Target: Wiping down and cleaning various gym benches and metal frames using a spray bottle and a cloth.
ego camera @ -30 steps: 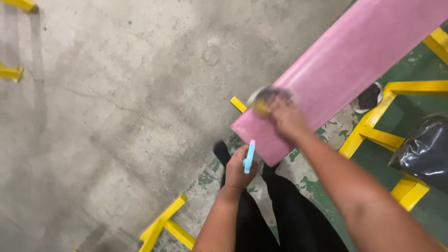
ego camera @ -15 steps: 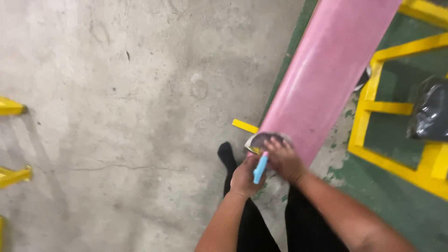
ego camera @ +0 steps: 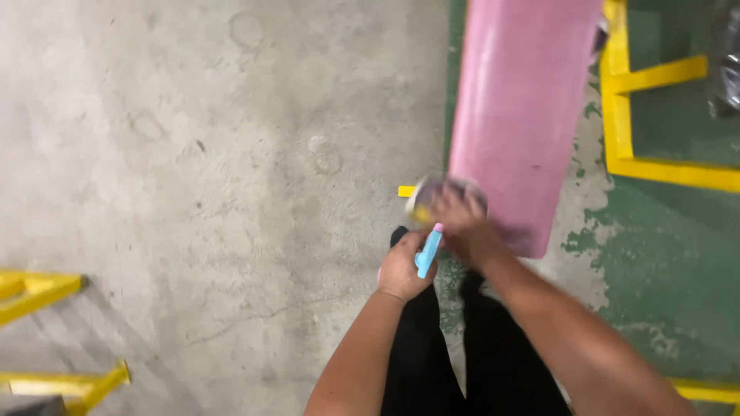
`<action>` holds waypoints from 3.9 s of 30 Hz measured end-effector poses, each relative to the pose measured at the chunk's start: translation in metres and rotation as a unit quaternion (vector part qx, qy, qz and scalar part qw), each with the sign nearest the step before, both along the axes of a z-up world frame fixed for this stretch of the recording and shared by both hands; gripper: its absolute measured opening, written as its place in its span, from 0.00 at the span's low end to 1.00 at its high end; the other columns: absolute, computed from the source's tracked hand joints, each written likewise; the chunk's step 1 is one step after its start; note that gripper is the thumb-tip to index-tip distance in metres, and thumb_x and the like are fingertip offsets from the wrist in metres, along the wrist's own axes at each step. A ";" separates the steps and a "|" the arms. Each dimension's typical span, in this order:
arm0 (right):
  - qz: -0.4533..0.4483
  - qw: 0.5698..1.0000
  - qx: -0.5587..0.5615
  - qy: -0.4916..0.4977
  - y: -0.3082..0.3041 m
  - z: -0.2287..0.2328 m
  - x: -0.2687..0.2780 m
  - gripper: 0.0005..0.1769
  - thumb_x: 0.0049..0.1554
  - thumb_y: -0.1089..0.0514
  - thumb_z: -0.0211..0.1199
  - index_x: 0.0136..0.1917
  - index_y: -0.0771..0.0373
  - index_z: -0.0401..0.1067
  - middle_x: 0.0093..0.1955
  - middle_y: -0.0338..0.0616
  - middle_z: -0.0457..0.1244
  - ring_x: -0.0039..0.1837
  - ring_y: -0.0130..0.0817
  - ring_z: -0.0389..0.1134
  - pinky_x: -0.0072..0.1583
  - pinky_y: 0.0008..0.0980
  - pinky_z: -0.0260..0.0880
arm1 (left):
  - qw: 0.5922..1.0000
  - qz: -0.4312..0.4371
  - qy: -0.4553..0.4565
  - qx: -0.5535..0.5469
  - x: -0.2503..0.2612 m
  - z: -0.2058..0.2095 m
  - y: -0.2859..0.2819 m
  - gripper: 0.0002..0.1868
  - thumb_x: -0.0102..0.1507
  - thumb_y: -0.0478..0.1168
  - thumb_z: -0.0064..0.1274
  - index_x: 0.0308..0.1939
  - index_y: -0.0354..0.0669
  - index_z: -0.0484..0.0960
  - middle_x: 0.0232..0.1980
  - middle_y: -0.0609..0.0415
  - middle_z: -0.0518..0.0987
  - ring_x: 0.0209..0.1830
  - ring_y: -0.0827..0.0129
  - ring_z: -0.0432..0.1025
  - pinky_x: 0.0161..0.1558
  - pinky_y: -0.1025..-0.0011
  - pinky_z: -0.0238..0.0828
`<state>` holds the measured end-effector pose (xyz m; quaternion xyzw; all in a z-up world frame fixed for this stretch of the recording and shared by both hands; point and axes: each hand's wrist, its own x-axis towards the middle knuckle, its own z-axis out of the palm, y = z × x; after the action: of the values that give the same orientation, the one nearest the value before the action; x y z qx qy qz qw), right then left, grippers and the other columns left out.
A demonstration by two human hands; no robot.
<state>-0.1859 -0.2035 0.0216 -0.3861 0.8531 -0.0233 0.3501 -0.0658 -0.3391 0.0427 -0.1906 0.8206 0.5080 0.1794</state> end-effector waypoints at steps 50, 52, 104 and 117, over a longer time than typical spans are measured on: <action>-0.503 0.826 -0.156 0.200 -0.036 -0.056 -0.132 0.32 0.59 0.64 0.58 0.77 0.56 0.64 0.83 0.55 0.47 0.85 0.55 0.42 0.80 0.60 0.39 | 0.955 -0.298 -0.008 -0.011 -0.175 -0.020 -0.105 0.30 0.53 0.38 0.58 0.62 0.49 0.77 0.54 0.48 0.82 0.47 0.56 0.79 0.51 0.63 0.77; -0.521 0.817 -0.145 0.200 -0.022 -0.056 -0.099 0.32 0.59 0.63 0.59 0.76 0.55 0.66 0.84 0.53 0.48 0.85 0.54 0.43 0.80 0.60 0.40 | 0.945 -0.326 -0.006 -0.010 -0.189 -0.018 -0.108 0.30 0.53 0.38 0.58 0.62 0.49 0.77 0.56 0.49 0.82 0.48 0.55 0.79 0.51 0.63 0.77; -0.818 0.540 -0.039 0.195 0.019 -0.041 -0.220 0.28 0.52 0.60 0.61 0.68 0.53 0.70 0.72 0.48 0.60 0.75 0.49 0.57 0.74 0.53 0.55 | 0.789 -0.607 0.098 0.008 -0.459 0.001 -0.051 0.26 0.54 0.35 0.57 0.57 0.42 0.77 0.53 0.49 0.80 0.47 0.56 0.77 0.49 0.63 0.77; -0.954 0.246 0.136 0.099 0.008 -0.053 -0.113 0.36 0.62 0.53 0.53 0.82 0.59 0.55 0.80 0.64 0.48 0.80 0.57 0.48 0.77 0.64 0.47 | 0.737 -0.673 -0.053 -0.035 -0.416 -0.006 0.025 0.26 0.53 0.40 0.63 0.57 0.46 0.80 0.51 0.46 0.83 0.51 0.54 0.79 0.53 0.61 0.75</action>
<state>-0.2987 -0.1953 -0.0313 0.7645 0.6166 -0.1853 0.0320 -0.4820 -0.3143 0.0368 0.3784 0.7414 0.2151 0.5107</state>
